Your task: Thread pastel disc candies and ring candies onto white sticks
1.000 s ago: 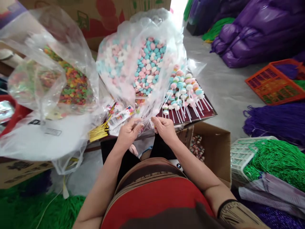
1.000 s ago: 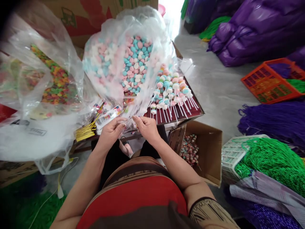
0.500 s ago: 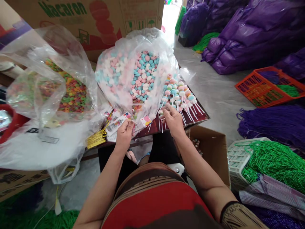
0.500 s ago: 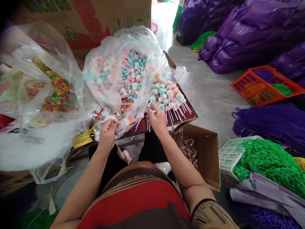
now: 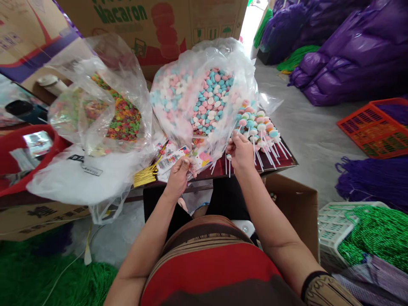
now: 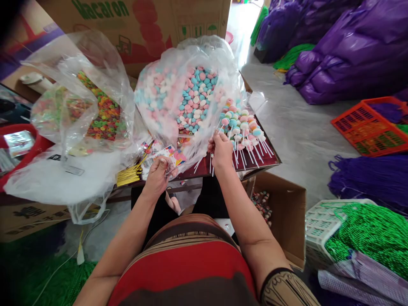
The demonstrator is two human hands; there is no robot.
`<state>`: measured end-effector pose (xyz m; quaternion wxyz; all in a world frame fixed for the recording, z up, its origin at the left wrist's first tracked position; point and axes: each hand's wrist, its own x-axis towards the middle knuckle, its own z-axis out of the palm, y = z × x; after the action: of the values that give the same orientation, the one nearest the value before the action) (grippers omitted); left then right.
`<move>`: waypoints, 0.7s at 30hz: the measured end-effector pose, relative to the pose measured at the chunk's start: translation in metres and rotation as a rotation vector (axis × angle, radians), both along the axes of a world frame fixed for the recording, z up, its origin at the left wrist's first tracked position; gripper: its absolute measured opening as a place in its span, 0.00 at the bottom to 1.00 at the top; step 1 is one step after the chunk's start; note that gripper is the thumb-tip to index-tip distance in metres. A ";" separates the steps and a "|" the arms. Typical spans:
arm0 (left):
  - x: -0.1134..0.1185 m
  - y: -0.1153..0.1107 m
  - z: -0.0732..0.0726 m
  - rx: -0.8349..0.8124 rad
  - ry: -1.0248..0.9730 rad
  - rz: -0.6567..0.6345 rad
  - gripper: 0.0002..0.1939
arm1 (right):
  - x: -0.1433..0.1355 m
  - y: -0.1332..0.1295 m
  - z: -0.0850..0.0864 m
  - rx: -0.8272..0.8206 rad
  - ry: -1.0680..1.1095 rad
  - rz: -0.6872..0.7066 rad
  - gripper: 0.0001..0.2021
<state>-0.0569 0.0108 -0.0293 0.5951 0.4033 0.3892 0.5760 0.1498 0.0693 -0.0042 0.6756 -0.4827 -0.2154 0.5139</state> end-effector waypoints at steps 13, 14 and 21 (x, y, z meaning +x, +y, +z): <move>-0.022 0.015 0.022 0.070 0.100 0.052 0.32 | 0.006 -0.094 -0.004 0.064 -0.355 0.262 0.14; -0.024 0.016 0.024 0.072 0.137 0.055 0.34 | 0.011 -0.101 -0.004 0.078 -0.427 0.298 0.14; -0.036 0.019 0.023 0.112 0.116 0.003 0.33 | 0.048 -0.120 -0.011 0.177 -0.747 0.385 0.10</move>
<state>-0.0933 0.0297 -0.0061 0.5473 0.4680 0.3907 0.5733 0.1979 -0.0505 -0.0148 0.4819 -0.5268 -0.5748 0.3998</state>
